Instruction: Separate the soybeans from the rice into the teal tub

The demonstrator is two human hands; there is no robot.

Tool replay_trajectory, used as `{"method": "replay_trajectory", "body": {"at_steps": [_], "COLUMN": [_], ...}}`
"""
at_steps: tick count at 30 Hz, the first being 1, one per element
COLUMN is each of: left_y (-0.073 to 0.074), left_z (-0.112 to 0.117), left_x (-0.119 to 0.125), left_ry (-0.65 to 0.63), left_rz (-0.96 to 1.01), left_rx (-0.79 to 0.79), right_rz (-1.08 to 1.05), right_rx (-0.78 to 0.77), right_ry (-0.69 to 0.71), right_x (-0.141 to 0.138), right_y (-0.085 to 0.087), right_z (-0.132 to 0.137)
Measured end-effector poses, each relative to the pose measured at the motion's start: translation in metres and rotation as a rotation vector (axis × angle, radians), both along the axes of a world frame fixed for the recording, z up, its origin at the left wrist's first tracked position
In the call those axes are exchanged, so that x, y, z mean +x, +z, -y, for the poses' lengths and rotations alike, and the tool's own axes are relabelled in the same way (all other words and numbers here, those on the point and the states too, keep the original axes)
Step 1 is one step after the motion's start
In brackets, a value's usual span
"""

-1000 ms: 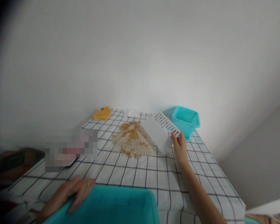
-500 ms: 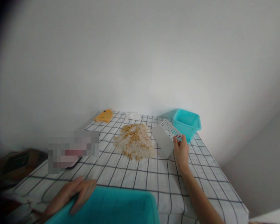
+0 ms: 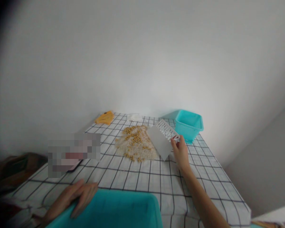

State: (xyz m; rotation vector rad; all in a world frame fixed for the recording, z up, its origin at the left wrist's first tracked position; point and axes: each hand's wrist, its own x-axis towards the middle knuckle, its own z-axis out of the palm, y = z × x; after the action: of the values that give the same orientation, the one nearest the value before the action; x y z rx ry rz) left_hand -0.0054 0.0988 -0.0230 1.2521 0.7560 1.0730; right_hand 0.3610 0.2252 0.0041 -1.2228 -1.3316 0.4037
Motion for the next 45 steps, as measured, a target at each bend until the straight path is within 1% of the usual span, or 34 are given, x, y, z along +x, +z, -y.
{"method": "replay_trajectory", "body": {"at_steps": [5, 12, 17, 21, 26, 29, 32, 36, 39, 45], "left_y": [0.000, 0.010, 0.013, 0.014, 0.013, 0.013, 0.014, 0.015, 0.014, 0.007], "left_z": [0.001, 0.005, 0.006, 0.005, 0.006, 0.009, 0.010, 0.009, 0.007, 0.007], "left_x": [0.000, 0.001, 0.001, 0.001, 0.002, 0.004, 0.007, 0.008, 0.007, 0.005], "left_ry": [0.016, 0.016, 0.005, 0.006, 0.041, 0.062, 0.079, 0.058, 0.030, 0.016], "left_rz": [-0.028, -0.011, -0.023, -0.044, -0.091, -0.079, -0.054, -0.008, 0.026, 0.064], "left_rx": [-0.005, -0.007, -0.018, -0.016, 0.002, 0.010, 0.025, 0.038, 0.040, 0.033], "right_rz": [-0.006, -0.007, -0.027, -0.017, -0.055, -0.046, -0.042, -0.059, -0.092, -0.139], "right_rx": [0.003, 0.012, 0.029, 0.030, 0.046, 0.029, 0.010, 0.012, 0.026, 0.004], "right_ry": [0.076, 0.160, 0.234, 0.236, 0.214, 0.202, 0.229, 0.277, 0.288, 0.290], "right_x": [-0.002, -0.004, -0.008, -0.008, -0.006, -0.006, -0.007, -0.010, -0.011, -0.011], "right_y": [0.002, 0.004, 0.008, 0.008, 0.006, 0.005, 0.005, 0.008, 0.011, 0.012], "right_z": [0.003, 0.008, 0.013, 0.013, 0.010, 0.010, 0.012, 0.016, 0.018, 0.016]}}
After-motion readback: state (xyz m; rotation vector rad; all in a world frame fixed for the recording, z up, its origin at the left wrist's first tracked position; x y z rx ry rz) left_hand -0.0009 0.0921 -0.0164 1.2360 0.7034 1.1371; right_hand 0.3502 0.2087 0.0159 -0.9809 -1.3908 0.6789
